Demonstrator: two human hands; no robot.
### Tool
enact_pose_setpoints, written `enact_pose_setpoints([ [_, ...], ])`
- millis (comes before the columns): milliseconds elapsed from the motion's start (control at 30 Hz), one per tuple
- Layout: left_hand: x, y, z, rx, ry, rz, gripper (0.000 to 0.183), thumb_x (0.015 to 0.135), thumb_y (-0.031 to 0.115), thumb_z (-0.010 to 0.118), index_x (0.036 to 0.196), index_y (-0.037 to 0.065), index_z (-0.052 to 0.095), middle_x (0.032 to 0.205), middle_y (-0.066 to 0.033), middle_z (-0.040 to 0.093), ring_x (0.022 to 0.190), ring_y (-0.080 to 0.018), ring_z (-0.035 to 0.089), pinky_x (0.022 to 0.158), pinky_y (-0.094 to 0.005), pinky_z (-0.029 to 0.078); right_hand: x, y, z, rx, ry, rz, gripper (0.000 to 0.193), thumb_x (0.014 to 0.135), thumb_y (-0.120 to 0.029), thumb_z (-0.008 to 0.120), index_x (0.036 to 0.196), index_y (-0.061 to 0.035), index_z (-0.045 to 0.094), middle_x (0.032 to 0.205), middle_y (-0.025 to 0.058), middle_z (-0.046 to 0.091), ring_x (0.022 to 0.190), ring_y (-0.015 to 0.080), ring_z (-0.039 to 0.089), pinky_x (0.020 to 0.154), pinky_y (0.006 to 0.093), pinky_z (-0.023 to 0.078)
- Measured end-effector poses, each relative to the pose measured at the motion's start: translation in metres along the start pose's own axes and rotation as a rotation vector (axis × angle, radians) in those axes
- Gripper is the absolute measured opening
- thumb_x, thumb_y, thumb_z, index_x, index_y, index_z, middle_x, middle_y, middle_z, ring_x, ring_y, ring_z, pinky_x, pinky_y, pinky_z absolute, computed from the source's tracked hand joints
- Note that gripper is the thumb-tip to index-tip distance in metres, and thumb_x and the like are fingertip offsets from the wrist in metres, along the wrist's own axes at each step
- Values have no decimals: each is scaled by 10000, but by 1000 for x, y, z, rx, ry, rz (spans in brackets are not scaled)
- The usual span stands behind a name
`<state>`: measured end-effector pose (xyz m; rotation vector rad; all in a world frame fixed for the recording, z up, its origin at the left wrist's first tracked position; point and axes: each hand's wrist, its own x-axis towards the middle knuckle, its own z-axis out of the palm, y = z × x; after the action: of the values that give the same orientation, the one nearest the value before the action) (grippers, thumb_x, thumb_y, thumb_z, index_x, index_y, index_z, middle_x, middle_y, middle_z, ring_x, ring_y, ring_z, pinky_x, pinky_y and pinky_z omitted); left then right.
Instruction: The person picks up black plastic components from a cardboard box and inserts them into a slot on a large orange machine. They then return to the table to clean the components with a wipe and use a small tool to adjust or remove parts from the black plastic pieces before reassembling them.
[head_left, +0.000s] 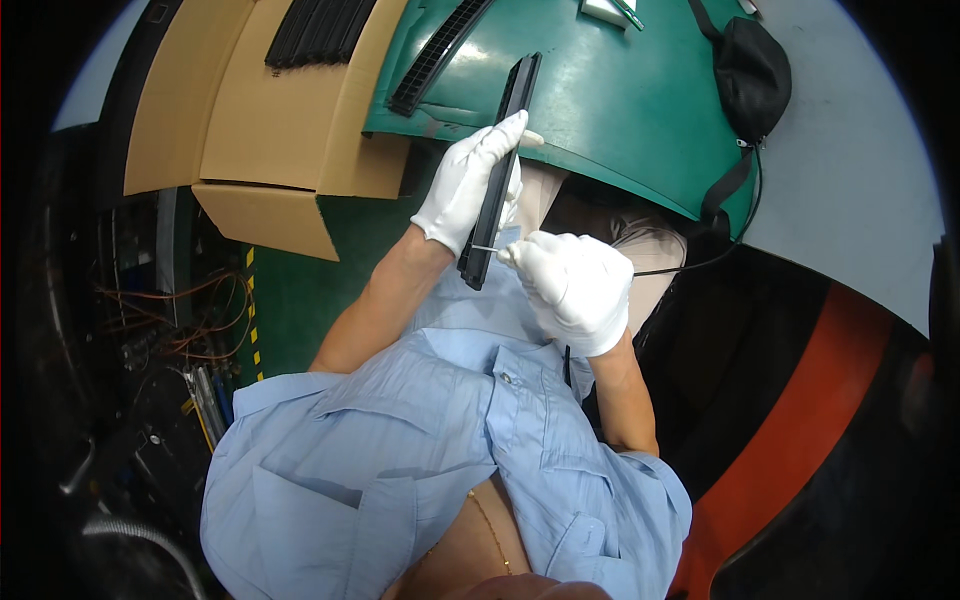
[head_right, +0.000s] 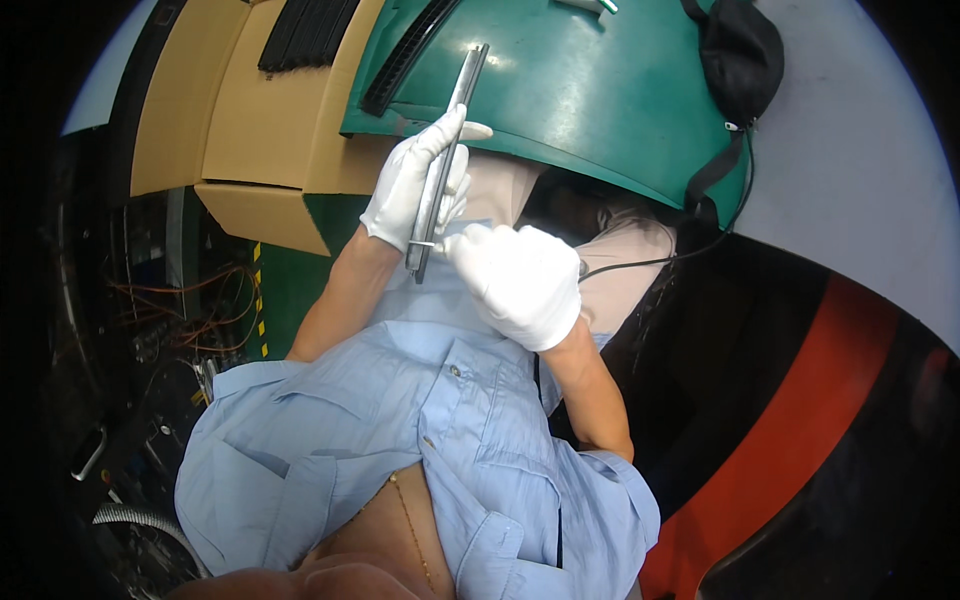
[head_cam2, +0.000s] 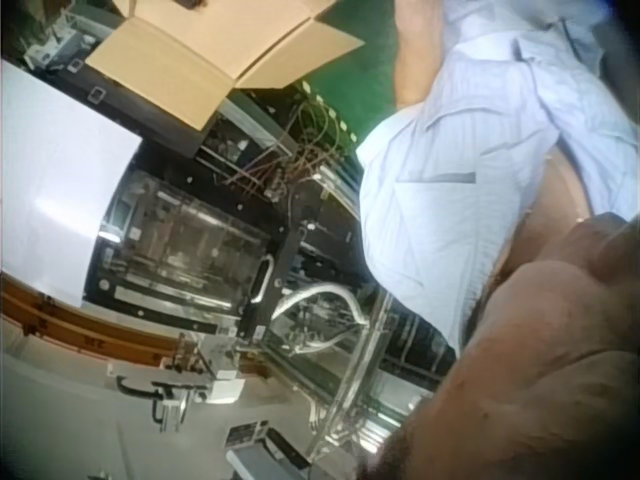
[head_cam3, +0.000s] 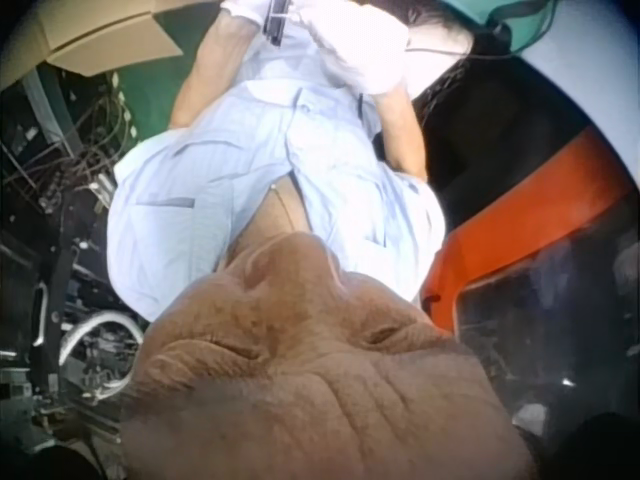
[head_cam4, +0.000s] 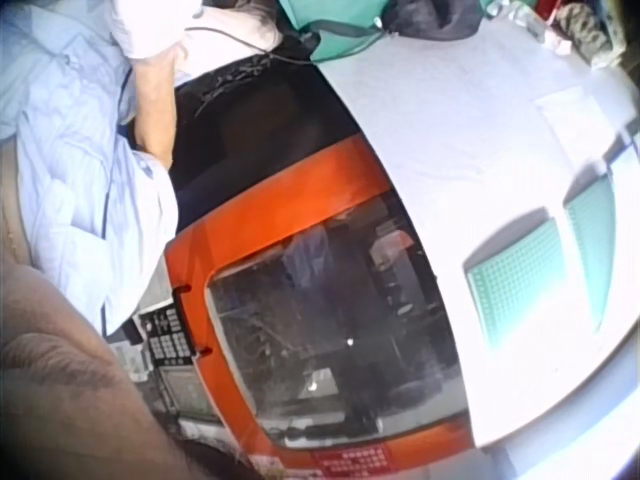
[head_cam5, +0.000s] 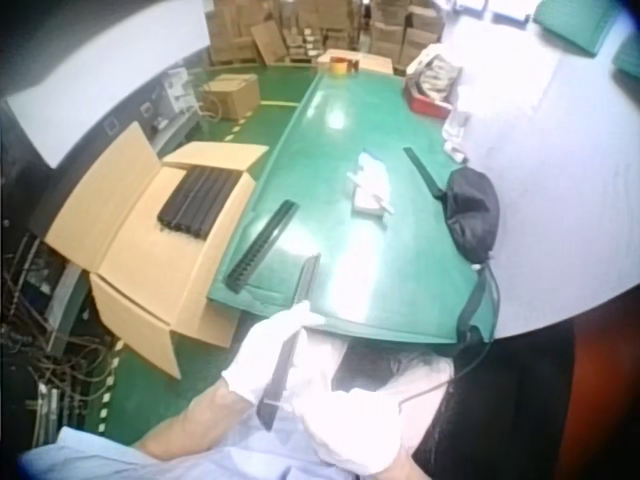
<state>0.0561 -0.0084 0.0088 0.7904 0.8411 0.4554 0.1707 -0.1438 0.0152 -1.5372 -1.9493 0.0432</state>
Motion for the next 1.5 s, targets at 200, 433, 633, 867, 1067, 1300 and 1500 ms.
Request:
enact_pose_setpoints([
  [200, 1, -2, 0, 24, 20, 13, 550, 1049, 439, 506, 1186, -91, 562, 563, 16, 424, 374, -73, 401, 341, -233, 341, -8, -11, -2, -26, 35, -13, 122, 786, -134, 696, 884, -132, 623, 708, -3, 502, 552, 152, 493, 453, 306, 378],
  [433, 4, -5, -1, 35, 52, -9, 560, 1047, 448, 506, 1195, -90, 558, 562, 19, 419, 375, -71, 396, 341, -234, 333, -20, -19, -9, 51, -78, 39, 305, 670, -96, 779, 954, -110, 669, 796, 17, 657, 566, 185, 574, 501, 314, 435],
  [633, 1, 0, 2, 67, 59, -4, 579, 1056, 477, 467, 1194, -78, 557, 539, 23, 397, 365, -69, 384, 333, -229, 316, -17, -23, -15, 110, 22, 104, 261, 723, -69, 796, 949, -102, 670, 788, 31, 674, 586, 195, 614, 515, 319, 462],
  [867, -22, -5, 5, -63, 9, -64, 624, 1077, 552, 283, 1093, -4, 568, 506, 33, 371, 359, -66, 340, 335, -228, 311, -7, -15, -7, 102, 57, 158, 211, 727, -56, 797, 894, -100, 675, 768, 44, 667, 591, 219, 618, 527, 324, 479],
  [1067, -50, -22, 0, -24, 41, -169, 534, 1077, 542, 325, 875, 106, 560, 532, 50, 450, 376, -61, 382, 360, -220, 302, -2, -8, -2, 59, 159, 201, 146, 752, -67, 745, 860, -111, 659, 716, 42, 585, 579, 217, 581, 524, 329, 461],
  [1300, -95, -24, 12, 121, 20, -239, 577, 1070, 568, 290, 857, 84, 521, 476, 1, 391, 357, -110, 384, 355, -251, 300, 0, 7, -15, 75, 235, 303, 143, 782, -43, 805, 879, -45, 700, 780, 94, 686, 657, 261, 679, 580, 324, 536],
  [1500, -100, -25, 10, 161, -56, -207, 585, 1073, 564, 270, 891, 66, 517, 474, -16, 394, 353, -119, 367, 350, -257, 305, 9, 20, -25, 11, 287, 309, 124, 803, -41, 800, 888, -41, 709, 767, 98, 679, 649, 262, 674, 580, 315, 535],
])
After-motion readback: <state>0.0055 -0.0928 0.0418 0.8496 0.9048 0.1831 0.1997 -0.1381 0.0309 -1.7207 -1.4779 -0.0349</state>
